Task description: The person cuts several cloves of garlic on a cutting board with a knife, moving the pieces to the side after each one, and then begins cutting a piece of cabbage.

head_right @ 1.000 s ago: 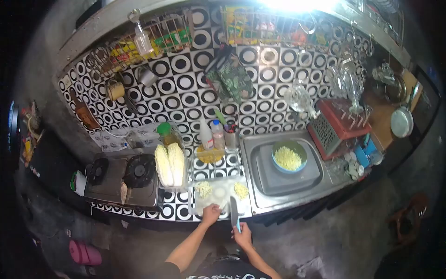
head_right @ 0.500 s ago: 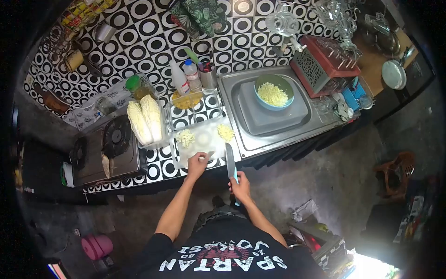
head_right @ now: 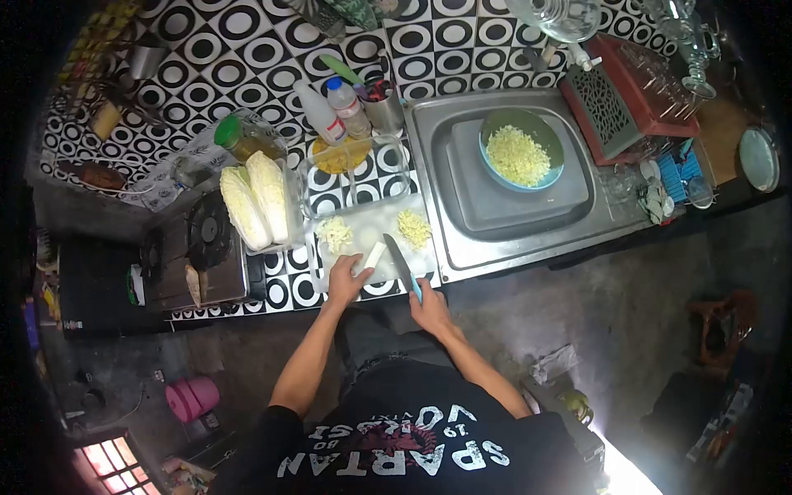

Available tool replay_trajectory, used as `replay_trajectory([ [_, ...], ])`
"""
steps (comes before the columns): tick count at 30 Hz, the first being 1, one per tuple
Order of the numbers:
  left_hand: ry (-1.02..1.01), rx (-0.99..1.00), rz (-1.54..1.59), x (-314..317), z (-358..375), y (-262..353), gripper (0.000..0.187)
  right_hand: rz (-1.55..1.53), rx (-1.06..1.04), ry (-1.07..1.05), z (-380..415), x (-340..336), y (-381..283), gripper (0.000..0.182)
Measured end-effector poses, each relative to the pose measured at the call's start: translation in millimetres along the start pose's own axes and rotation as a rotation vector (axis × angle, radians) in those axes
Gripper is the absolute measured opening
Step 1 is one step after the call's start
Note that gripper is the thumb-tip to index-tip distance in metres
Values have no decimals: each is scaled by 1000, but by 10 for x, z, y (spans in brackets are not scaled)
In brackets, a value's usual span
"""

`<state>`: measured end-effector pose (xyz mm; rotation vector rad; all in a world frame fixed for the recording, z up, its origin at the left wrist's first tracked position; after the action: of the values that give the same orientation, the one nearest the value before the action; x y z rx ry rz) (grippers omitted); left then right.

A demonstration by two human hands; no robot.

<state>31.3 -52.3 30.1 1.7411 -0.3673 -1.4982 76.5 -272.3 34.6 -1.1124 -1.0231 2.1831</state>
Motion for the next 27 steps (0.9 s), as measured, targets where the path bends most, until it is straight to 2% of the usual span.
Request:
replay_trajectory([
  [1,-13,-8,3,56,-42,-59,37,1,15,-4,-26,-8,4,31],
  [3,11,204,49,152,-100,-102,29,65,-36,14,-25,4,-15,30],
  [5,-19,274,44,105,-178,30,26,153,-135,-2,-24,52,-25,31],
  [7,-147,185,113,92,-243,20,26,318,-59,-63,14,45,-168,32],
  [11,-202,170,95,89,-276,29,27,486,-4,-38,126,169,-266,49],
  [15,-69,191,57,196,-238,-70,27,598,13,-97,170,134,-353,63],
  [18,-80,221,79,189,-254,-78,27,645,-20,-135,133,106,-338,79],
  [19,-114,177,125,206,-273,-101,27,658,-5,-158,132,100,-349,79],
  [21,-48,235,138,200,-294,-112,28,798,-22,-224,140,97,-398,82],
  [22,-36,231,148,207,-293,-131,29,807,-14,-242,139,119,-341,89],
  [27,-22,182,143,217,-287,-159,30,781,52,-342,108,106,-406,97],
])
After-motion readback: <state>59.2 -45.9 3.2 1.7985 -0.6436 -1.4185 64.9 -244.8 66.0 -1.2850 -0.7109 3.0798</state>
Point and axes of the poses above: each hand's wrist, its own z-axis away from the middle knuckle, its own x-axis out of the palm, y = z × x, the point moved 5 cm from there along -z, towards the middle knuckle, and after that the axes turned 10 degrees about x, right-handed, at the moved point
